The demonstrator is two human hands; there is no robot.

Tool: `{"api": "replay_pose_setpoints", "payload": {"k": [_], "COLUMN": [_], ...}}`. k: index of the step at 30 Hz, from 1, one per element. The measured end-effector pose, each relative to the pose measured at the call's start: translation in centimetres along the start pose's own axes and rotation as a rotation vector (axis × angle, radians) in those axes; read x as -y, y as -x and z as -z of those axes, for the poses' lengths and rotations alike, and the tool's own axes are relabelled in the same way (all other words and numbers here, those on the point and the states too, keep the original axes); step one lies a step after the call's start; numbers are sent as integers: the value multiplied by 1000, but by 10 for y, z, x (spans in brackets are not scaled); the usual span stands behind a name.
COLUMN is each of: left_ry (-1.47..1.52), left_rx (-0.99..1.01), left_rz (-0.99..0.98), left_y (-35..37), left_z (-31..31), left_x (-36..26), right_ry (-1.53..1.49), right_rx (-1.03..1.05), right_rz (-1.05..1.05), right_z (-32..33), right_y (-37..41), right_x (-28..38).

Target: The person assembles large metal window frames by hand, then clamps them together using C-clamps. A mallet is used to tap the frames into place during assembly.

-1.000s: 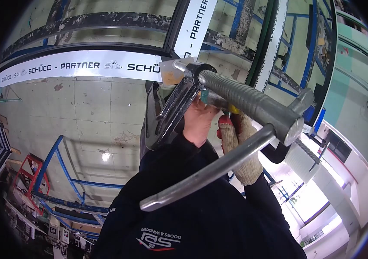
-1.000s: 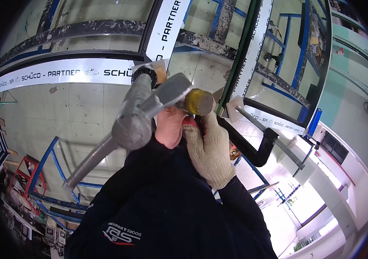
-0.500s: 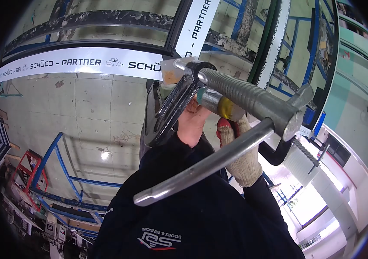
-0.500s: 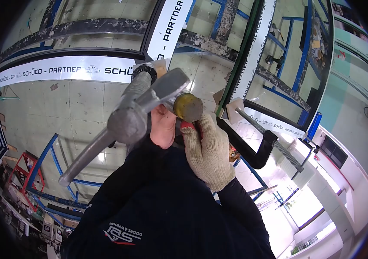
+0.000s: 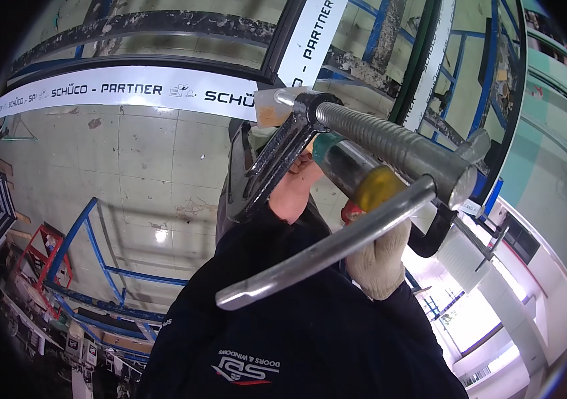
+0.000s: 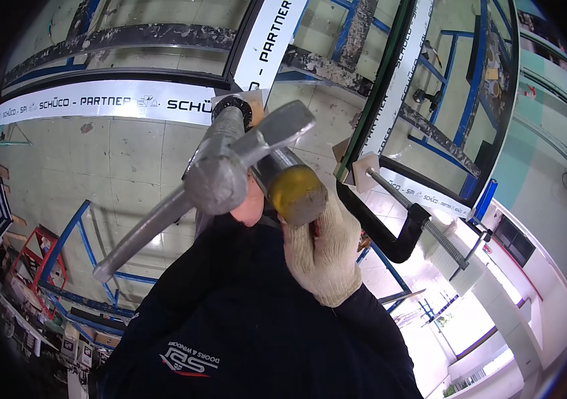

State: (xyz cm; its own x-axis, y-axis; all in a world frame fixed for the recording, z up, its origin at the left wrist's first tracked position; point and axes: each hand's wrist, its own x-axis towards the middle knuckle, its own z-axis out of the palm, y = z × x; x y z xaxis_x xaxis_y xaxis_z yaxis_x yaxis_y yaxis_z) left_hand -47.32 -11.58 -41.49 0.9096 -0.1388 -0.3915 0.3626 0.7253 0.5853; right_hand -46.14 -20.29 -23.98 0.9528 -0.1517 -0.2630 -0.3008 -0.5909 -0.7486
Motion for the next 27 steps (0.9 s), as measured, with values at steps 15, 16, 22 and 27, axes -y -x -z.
{"api": "replay_pose_setpoints", "payload": {"k": [15,16,22,27], "left_ry": [-212,-241,-186,67], "left_rx": [329,385,-165,-351], "left_rz": [287,313,298,160], "left_y": [51,53,7,-35], "left_z": [-19,-12,42,32], "left_x": [-35,-31,-5,0], "right_ry": [-170,-154,-143,-132], "right_rx": [-82,-89,-160,-182], "right_rz": [-157,-189,-286,-246], "right_z": [0,2,21,27], "right_y": [12,14,22,31], "right_x": [-39,-42,-48,-54]}}
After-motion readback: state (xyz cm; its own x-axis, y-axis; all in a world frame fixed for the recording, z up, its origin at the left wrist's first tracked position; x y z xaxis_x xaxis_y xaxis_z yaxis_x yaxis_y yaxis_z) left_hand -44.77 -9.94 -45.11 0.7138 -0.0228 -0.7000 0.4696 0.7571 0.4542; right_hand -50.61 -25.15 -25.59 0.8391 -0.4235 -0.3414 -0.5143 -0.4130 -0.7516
